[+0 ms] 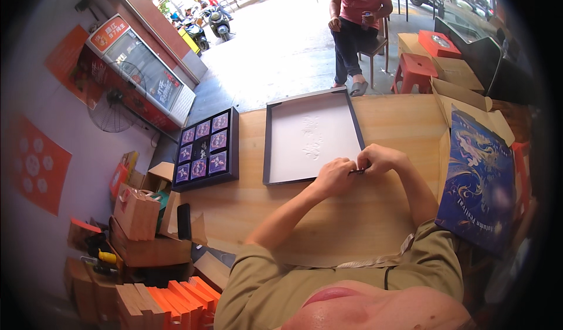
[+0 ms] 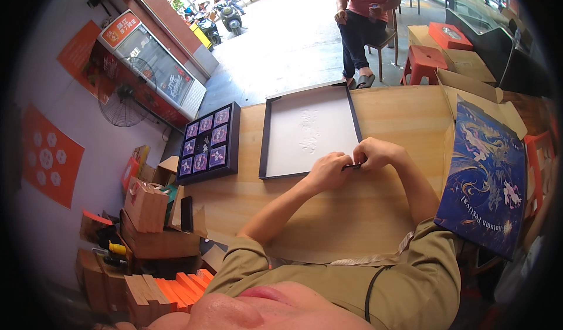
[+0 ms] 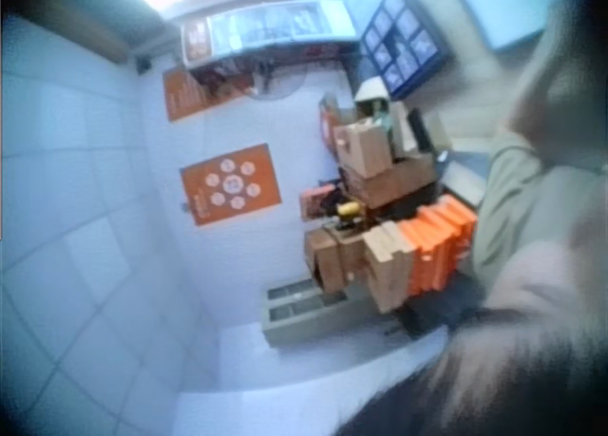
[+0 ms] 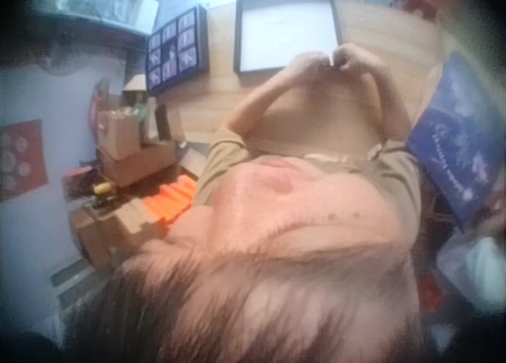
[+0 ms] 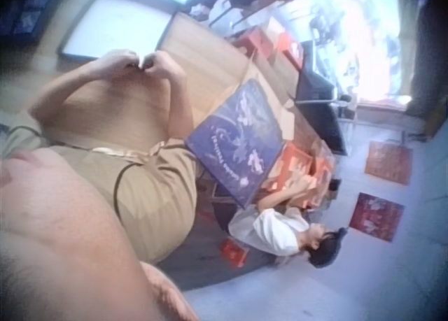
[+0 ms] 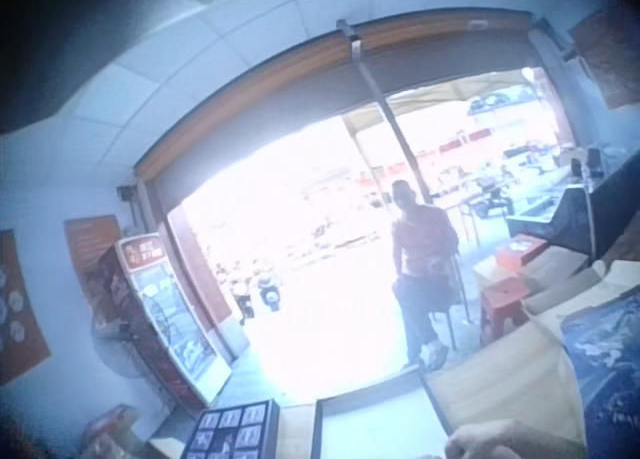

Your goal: The person assembles a flat-packed blue gift box by hand by folding the sides and tucking the corner flaps into place on a wooden table.

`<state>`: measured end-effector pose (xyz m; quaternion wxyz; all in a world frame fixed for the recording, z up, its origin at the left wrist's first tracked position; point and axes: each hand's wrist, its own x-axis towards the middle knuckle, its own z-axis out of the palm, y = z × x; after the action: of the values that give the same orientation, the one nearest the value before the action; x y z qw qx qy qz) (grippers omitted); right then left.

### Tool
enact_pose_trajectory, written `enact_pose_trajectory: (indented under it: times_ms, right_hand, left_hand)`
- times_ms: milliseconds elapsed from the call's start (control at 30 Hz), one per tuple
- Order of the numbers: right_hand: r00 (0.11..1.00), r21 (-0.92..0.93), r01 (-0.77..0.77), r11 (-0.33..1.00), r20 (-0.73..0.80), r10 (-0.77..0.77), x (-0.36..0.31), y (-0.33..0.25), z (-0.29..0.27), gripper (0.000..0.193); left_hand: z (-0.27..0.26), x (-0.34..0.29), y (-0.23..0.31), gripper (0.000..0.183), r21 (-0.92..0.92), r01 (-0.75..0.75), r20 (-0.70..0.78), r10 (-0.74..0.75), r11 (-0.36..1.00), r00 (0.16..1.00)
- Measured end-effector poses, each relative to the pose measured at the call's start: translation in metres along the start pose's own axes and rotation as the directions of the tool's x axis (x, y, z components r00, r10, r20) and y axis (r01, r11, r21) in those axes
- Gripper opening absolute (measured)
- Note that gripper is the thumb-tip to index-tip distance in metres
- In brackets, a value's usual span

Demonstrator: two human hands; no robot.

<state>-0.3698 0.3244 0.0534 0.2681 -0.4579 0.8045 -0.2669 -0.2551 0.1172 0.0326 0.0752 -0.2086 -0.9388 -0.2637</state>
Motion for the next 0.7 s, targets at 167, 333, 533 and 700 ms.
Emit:
enact_pose_trajectory:
  times_ms: [167,333,533,700]
  right_hand:
    - [0.998,-0.098,-0.055,0.994,-0.031,0.052,-0.01,-0.004,-0.007,0.015]
    - [0.994,-0.333,-0.08,0.94,-0.103,0.048,0.003,-0.018,0.01,0.018]
    - [0.997,-0.25,-0.059,0.966,-0.067,0.043,-0.003,-0.001,0.005,0.028]
    - [0.986,-0.311,-0.129,0.942,-0.141,0.089,0.0,-0.024,0.005,0.051]
  left_hand:
    - [-0.025,-0.03,-0.025,0.032,0.208,0.085,0.102,-0.108,0.974,0.989]
    - [-0.012,-0.034,-0.034,0.03,0.308,-0.03,0.04,0.018,0.951,0.999]
    - [-0.022,-0.038,-0.031,0.031,0.327,-0.042,0.036,0.032,0.944,0.999]
    - [-0.031,-0.051,-0.044,0.039,0.362,0.034,0.04,-0.052,0.931,0.998]
